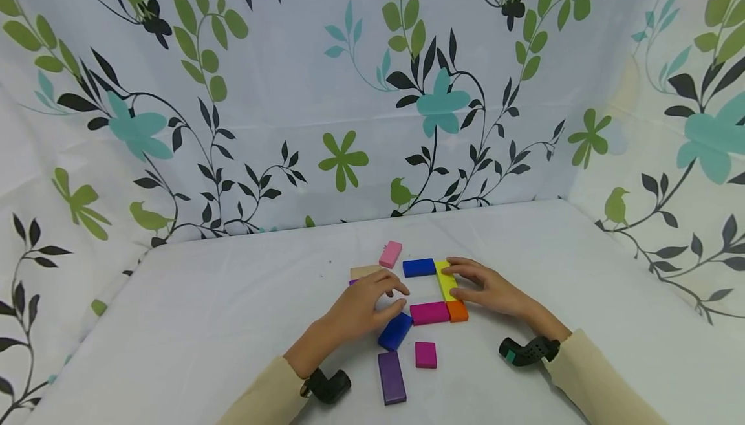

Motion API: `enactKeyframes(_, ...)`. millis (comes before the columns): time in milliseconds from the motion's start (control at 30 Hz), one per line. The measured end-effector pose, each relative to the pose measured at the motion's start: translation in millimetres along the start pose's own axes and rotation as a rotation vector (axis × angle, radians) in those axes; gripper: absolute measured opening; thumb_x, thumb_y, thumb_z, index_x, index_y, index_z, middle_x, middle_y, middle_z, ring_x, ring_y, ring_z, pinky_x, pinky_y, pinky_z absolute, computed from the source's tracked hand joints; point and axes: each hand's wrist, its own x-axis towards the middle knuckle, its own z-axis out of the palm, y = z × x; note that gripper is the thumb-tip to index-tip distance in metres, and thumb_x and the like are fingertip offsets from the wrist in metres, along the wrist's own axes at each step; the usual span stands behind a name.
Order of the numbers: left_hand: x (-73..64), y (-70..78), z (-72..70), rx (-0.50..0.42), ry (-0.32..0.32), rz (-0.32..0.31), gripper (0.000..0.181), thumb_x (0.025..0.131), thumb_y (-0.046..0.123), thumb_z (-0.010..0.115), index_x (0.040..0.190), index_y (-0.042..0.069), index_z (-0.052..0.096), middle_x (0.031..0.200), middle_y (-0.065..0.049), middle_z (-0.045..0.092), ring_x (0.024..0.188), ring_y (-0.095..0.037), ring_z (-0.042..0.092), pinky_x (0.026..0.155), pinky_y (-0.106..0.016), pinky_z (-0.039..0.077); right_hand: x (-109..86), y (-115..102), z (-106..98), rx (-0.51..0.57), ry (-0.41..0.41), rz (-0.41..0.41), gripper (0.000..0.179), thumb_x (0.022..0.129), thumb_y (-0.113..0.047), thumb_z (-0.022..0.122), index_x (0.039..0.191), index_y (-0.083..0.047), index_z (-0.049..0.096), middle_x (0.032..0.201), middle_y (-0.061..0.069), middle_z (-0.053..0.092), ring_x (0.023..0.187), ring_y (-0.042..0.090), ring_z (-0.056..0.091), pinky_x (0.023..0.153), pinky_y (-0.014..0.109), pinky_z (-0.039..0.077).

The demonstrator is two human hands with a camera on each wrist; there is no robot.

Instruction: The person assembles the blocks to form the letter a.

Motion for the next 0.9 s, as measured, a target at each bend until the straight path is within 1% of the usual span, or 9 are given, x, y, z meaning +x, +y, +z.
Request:
enactKeyframes(100,4.1,-5.8,2.2,-0.013,0.020,-0.032,0.018,0.094,0.021,0.064,0.111,0.016,0.068,0.113,0.000,0.062,0.096,-0.015,0.060,0.081,-0.025,0.053,0.5,0,0,-0.001,0.000,0.006,0.045,0.092,-0.026,0.066,0.133,-0.010,0.058,0.152,0.020,0.037,0.140,0.044,0.030,0.105,0.064,0.031)
enactKeyframes(167,6.9,-9.7,4.0,-0.042,0.042,-0.063,0.018,0.094,0.020,0.064,0.111,0.015,0.067,0.112,-0.001,0.062,0.096,-0.016,0.060,0.080,-0.028,0.054,0.3,-1,0,-0.001,-0.001,0.005,0.045,0.092,-0.026,0.066,0.133,-0.009,0.058,0.152,0.020,0.037,0.139,0.045,0.032,0.105,0.064,0.032)
enactKeyframes(300,12.7,-15.8,8.0,-0.143,0.104,-0.120,0.019,0.094,0.017,0.063,0.112,0.011,0.066,0.110,-0.003,0.063,0.095,-0.019,0.062,0.081,-0.033,0.053,-0.2,0,0,0.013,0.000,0.008,0.044,0.092,-0.025,0.067,0.132,-0.009,0.059,0.151,0.020,0.037,0.136,0.047,0.036,0.104,0.063,0.034)
enactKeyframes(400,17.0,-19.8,11.2,-0.197,0.138,-0.122,0.020,0.094,0.014,0.064,0.113,0.007,0.066,0.109,-0.007,0.064,0.094,-0.021,0.063,0.081,-0.032,0.053,-0.4,2,0,0.022,-0.009,0.008,0.043,0.093,-0.024,0.066,0.133,-0.009,0.058,0.152,0.020,0.036,0.136,0.047,0.037,0.104,0.062,0.034)
enactKeyframes(500,21.3,-24.9,14.5,-0.221,0.147,-0.103,0.021,0.093,0.010,0.064,0.112,0.004,0.065,0.108,-0.011,0.063,0.092,-0.021,0.064,0.079,-0.032,0.054,-0.8,4,1,0.029,-0.015,0.010,0.043,0.093,-0.024,0.066,0.134,-0.010,0.058,0.152,0.019,0.035,0.136,0.046,0.036,0.105,0.061,0.033)
enactKeyframes(567,24.1,-28.6,16.0,-0.244,0.147,-0.102,0.021,0.092,0.008,0.065,0.112,0.003,0.065,0.108,-0.013,0.063,0.092,-0.021,0.064,0.079,-0.032,0.054,-1.2,5,1,0.027,-0.017,0.002,0.043,0.093,-0.023,0.065,0.134,-0.010,0.058,0.152,0.019,0.035,0.136,0.046,0.037,0.106,0.061,0.033)
enactKeyframes(700,27.8,-35.0,16.6,-0.297,0.156,-0.091,0.021,0.091,0.003,0.065,0.111,-0.002,0.065,0.106,-0.017,0.063,0.093,-0.025,0.066,0.080,-0.035,0.055,-1.0,6,1,0.022,-0.018,-0.008,0.043,0.094,-0.023,0.065,0.134,-0.010,0.058,0.152,0.019,0.036,0.136,0.045,0.037,0.106,0.060,0.033)
enactKeyframes(833,30.6,-38.4,15.2,-0.324,0.152,-0.101,0.020,0.091,0.002,0.063,0.110,-0.002,0.065,0.105,-0.018,0.062,0.094,-0.026,0.065,0.081,-0.035,0.055,-0.7,5,0,0.019,-0.017,-0.009,0.043,0.093,-0.024,0.065,0.134,-0.011,0.058,0.152,0.019,0.036,0.136,0.045,0.037,0.106,0.061,0.033)
enactKeyframes(900,32.2,-38.9,14.4,-0.329,0.144,-0.125,0.019,0.091,0.002,0.063,0.110,-0.003,0.064,0.104,-0.017,0.060,0.094,-0.026,0.065,0.081,-0.035,0.055,-0.6,4,0,0.021,-0.015,-0.005,0.043,0.093,-0.025,0.066,0.133,-0.011,0.058,0.152,0.018,0.036,0.136,0.045,0.037,0.106,0.061,0.033)
